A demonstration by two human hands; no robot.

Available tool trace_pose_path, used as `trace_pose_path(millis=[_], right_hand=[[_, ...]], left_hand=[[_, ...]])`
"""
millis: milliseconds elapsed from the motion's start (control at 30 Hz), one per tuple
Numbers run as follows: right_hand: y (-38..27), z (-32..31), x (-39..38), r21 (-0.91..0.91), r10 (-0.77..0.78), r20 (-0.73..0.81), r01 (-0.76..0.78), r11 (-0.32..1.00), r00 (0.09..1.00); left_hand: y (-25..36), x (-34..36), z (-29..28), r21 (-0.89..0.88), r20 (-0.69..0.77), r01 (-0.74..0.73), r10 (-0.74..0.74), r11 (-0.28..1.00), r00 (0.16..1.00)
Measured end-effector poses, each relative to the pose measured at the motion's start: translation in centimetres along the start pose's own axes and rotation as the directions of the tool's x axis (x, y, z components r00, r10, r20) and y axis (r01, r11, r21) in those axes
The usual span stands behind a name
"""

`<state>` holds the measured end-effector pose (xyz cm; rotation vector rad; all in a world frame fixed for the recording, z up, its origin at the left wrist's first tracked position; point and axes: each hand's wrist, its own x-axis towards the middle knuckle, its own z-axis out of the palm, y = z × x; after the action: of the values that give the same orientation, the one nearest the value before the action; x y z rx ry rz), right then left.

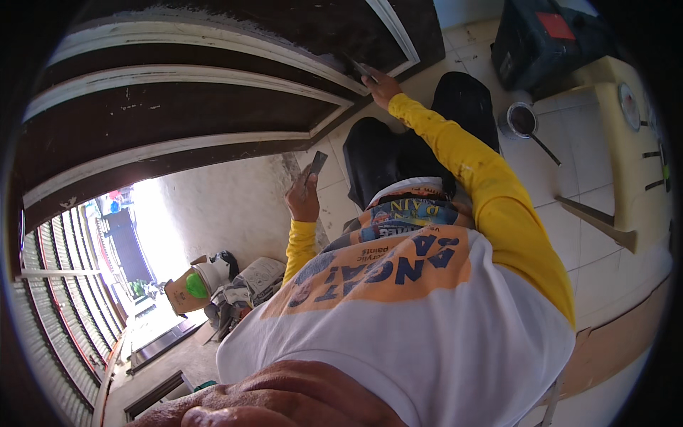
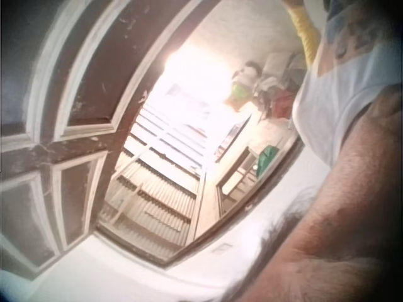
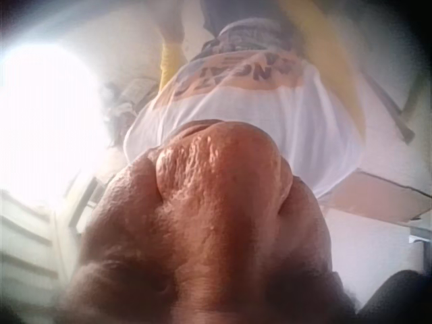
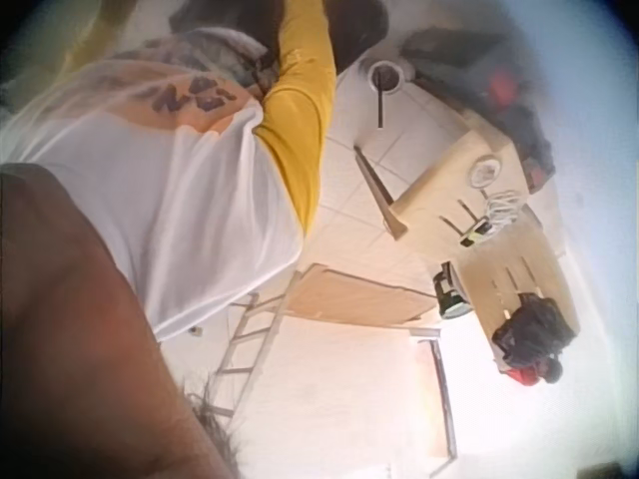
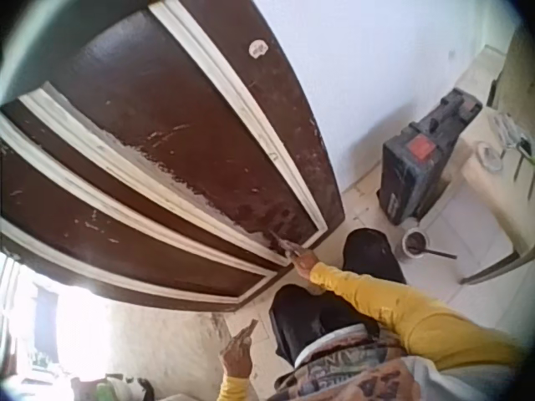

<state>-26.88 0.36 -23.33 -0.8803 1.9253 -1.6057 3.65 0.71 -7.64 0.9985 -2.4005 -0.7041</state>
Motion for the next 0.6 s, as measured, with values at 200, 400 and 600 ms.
trace_pose_path(millis=[200, 400, 600], right_hand=[[0.7, 3.3, -0.4, -0.025, 0.115, 0.068, -0.114, 0.993, 0.991], [1.4, 3.6, -0.4, -0.104, 0.092, 0.136, -0.078, 0.992, 0.986], [3.1, 1.2, -0.9, -0.09, -0.063, 0.298, 0.094, 0.991, 0.953]], left_hand=[[-1.6, -3.6, -0.3, 0.015, 0.005, 0.149, -0.149, 0.989, 0.989], [-1.5, -4.0, -0.5, 0.007, 0.02, 0.186, -0.186, 0.983, 0.982], [-1.4, -3.5, -0.3, 0.024, 0.021, 0.197, -0.197, 0.98, 0.98]])
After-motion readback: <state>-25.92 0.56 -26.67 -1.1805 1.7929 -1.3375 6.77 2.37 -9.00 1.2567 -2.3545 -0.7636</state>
